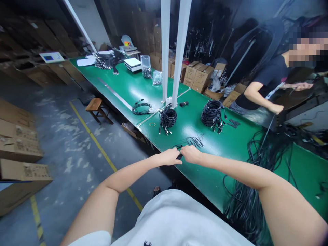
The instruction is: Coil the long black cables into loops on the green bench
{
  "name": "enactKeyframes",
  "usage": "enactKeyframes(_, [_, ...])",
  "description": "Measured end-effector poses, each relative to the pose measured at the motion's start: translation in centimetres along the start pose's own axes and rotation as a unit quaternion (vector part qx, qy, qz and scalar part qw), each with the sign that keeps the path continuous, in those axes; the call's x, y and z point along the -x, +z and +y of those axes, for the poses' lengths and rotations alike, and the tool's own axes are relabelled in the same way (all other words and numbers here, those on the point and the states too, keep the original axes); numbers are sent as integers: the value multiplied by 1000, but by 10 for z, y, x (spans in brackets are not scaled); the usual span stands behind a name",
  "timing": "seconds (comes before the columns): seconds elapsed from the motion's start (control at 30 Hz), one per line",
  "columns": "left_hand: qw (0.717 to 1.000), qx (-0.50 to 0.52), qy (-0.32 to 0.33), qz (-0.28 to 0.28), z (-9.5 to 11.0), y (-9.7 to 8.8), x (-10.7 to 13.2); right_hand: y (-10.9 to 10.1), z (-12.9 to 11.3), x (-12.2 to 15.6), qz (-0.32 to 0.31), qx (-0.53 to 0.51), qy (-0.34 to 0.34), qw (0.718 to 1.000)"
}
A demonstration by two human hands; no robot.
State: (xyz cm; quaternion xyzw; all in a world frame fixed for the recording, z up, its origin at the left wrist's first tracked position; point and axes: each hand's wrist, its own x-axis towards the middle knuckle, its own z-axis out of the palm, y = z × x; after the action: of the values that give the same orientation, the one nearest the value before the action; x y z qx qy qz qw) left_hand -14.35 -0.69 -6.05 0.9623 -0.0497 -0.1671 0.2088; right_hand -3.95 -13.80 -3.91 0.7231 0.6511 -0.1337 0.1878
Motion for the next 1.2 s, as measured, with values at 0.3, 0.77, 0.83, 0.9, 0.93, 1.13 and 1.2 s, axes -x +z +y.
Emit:
enactKeyframes(0.3, [992, 14, 96, 79, -20, 1, -15, 10, -13, 18, 42, 146, -160, 975])
enactKeyframes(0.77, [987, 108, 82, 87, 32, 22, -12, 33, 33, 16, 2, 79, -44, 996])
enactKeyframes(0.83, [979, 31, 21, 202, 20, 15, -20, 32, 26, 17, 29, 88, -74, 993])
enactKeyframes(0.9, [981, 0, 7, 192, 15, 18, -30, 30, 23, 16, 53, 100, -89, 990])
enactKeyframes(0.93, [988, 7, 1, 154, 16, 23, -34, 29, 24, 15, 58, 106, -86, 989])
enactKeyframes(1.13, [991, 122, 48, -10, 32, 36, -36, 40, 39, 20, 29, 118, -80, 989])
enactKeyframes(1.2, [991, 96, 62, 75, 24, 22, -35, 46, 37, 28, 52, 124, -120, 984])
